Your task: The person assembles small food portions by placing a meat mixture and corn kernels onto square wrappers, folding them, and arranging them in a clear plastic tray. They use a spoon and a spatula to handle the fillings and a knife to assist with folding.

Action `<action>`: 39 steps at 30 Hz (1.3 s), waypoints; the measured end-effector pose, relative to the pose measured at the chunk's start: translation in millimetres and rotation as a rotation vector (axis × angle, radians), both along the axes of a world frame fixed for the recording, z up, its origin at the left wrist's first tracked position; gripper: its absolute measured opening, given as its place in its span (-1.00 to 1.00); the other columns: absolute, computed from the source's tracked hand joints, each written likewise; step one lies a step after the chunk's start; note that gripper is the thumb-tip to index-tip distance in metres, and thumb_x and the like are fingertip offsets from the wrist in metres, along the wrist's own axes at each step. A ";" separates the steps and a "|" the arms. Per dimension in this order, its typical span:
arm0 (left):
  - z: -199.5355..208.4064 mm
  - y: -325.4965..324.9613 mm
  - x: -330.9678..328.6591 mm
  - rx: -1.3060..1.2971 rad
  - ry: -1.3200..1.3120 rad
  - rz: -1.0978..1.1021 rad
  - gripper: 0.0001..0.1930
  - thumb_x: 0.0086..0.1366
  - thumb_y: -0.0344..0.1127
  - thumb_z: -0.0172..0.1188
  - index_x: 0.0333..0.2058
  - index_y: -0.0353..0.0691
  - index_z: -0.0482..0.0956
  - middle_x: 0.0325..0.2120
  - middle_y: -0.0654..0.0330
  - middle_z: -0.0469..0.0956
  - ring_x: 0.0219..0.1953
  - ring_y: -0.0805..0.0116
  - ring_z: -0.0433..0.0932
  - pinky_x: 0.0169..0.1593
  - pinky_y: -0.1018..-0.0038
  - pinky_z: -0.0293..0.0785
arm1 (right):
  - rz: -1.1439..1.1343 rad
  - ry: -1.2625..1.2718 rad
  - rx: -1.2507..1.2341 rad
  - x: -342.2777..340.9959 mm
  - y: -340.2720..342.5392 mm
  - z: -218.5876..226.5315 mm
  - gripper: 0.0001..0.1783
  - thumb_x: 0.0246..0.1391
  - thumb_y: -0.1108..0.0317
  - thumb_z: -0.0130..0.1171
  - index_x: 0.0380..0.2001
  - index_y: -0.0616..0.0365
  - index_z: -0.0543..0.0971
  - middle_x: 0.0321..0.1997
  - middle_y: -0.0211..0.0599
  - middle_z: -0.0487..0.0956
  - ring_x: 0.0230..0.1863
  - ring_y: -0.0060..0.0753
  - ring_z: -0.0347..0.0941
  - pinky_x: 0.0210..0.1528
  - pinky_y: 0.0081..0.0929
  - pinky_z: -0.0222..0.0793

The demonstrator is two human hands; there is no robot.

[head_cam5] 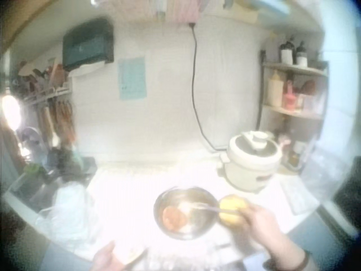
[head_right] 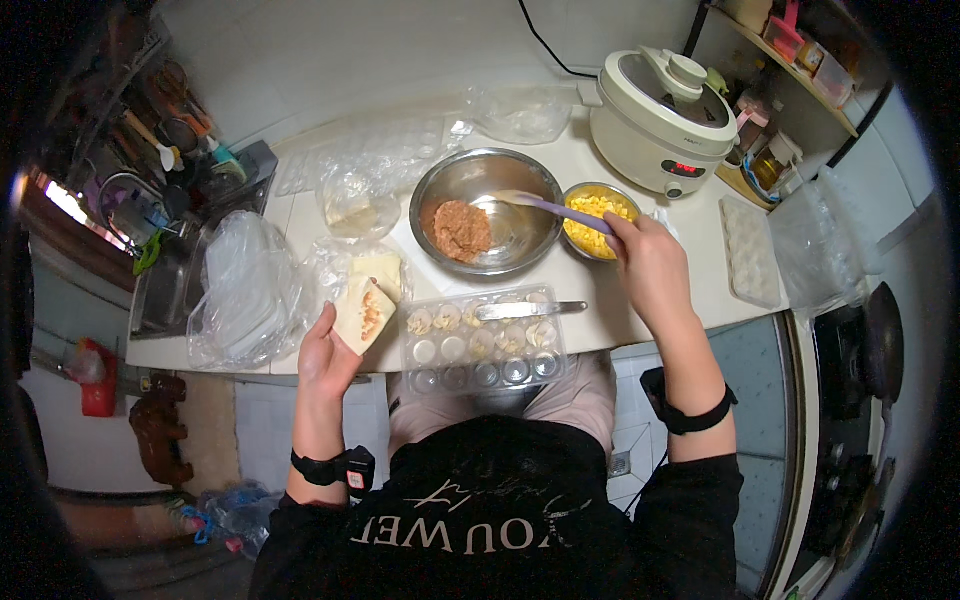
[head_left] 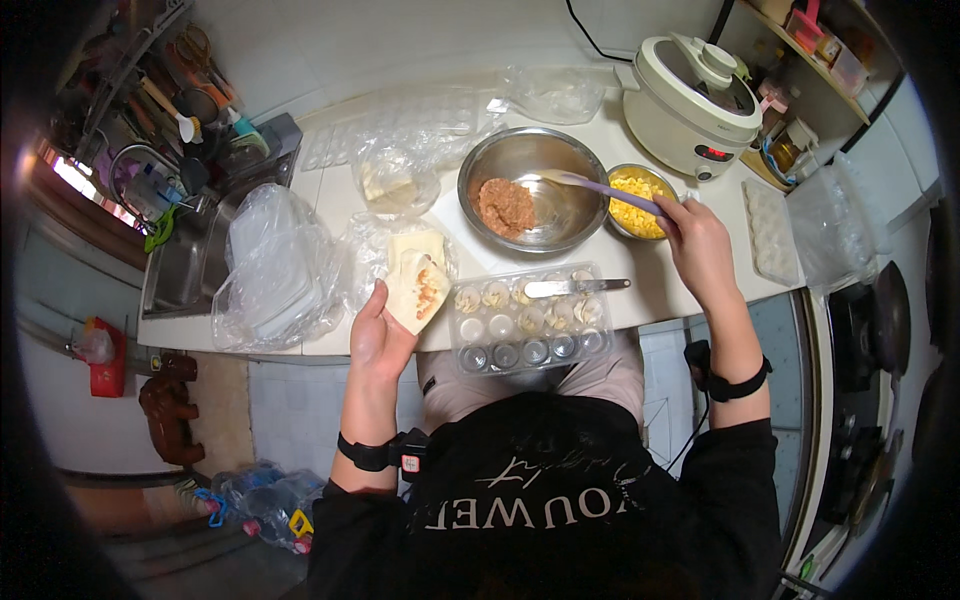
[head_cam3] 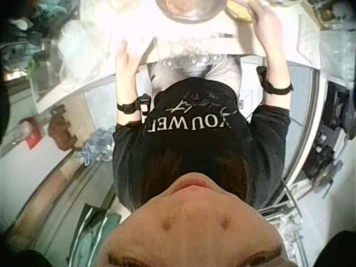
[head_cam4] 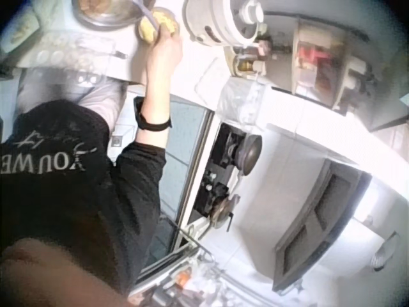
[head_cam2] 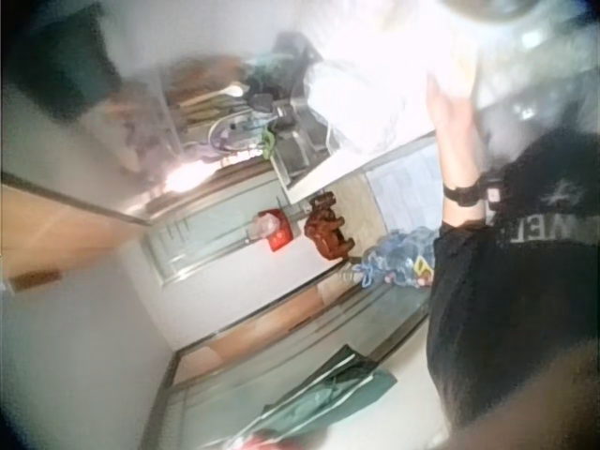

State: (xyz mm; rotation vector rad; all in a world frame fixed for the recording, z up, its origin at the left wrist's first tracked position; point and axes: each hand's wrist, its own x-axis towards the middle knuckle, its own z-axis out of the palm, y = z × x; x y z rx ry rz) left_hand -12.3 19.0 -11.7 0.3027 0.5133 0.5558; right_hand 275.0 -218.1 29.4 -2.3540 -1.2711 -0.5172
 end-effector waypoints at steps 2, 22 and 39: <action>2.1 0.3 0.4 0.026 0.031 0.012 -0.50 0.45 -0.17 -0.39 0.22 -0.39 0.02 0.21 -0.03 0.18 0.24 0.08 0.18 0.31 0.17 0.06 | -0.022 0.396 0.045 3.8 -12.9 1.6 -0.74 0.09 0.35 0.10 -0.15 0.15 0.58 -0.48 -0.27 0.50 -0.44 -0.33 0.43 -0.36 -0.41 0.34; 38.8 -10.5 19.6 0.087 -0.151 -0.035 -0.50 0.45 -0.16 -0.43 0.21 -0.41 0.02 0.20 -0.08 0.16 0.25 0.04 0.16 0.32 0.17 0.03 | 0.331 0.121 0.155 -77.9 -14.9 -9.1 -0.43 -0.21 0.67 0.11 -0.04 -0.03 0.57 -0.41 -0.22 0.41 -0.36 -0.22 0.35 -0.31 -0.41 0.32; 46.2 22.4 -41.4 0.117 -0.283 0.138 -0.45 0.44 -0.14 -0.43 0.24 -0.45 -0.05 0.25 -0.11 0.06 0.30 0.06 0.05 0.36 0.22 -0.08 | 0.414 0.722 0.222 -80.9 -24.0 -5.5 -0.67 0.12 0.36 0.05 -0.04 0.12 0.54 -0.48 -0.37 0.44 -0.52 -0.57 0.25 -0.49 -0.63 0.15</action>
